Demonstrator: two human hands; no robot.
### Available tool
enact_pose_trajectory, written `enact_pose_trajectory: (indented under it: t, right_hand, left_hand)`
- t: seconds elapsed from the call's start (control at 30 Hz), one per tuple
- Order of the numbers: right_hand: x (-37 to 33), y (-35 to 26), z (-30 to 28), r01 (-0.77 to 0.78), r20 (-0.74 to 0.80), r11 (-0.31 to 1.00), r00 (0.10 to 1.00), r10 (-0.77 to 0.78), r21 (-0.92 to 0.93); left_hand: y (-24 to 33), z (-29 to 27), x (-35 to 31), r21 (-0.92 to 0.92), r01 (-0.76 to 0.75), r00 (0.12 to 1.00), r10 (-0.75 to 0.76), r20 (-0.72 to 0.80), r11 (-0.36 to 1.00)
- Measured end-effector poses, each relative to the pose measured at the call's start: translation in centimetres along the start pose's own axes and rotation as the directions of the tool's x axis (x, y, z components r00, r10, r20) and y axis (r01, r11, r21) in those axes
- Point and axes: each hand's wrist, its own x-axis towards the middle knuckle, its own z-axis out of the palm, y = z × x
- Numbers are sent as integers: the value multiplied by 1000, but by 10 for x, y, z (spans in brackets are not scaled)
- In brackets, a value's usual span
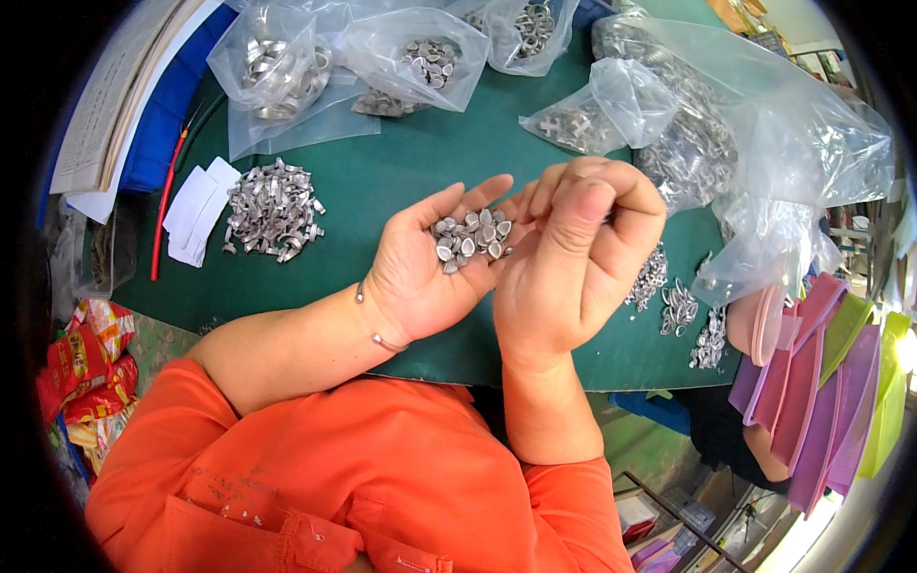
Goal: The person sorts small silver metal parts on a green table, picking them up by hand and placing them into piles or plastic bags. They occasionally move bags and papers aside to access the workspace.
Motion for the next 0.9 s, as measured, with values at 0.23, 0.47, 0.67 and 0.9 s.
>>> enact_pose_trajectory:
  t: [0.23,0.47,0.67,0.9]
  right_hand:
    - [-4,-3,-4,1,52,998,999,-5,68]
    - [-11,0,-9,-36,-9,999,999,36,17]
    - [-14,-4,-29,-23,-163,997,987,11,-70]
    - [-36,-3,-61,-121,-273,983,959,81,-135]
  left_hand:
    - [0,-2,1,8,-18,999,17,40,1000]
    - [-2,3,2,5,-19,1000,19,1,1000]
    - [3,-4,-3,-39,51,997,-53,-53,998]
    - [37,56,-3,236,-45,995,63,-72,971]
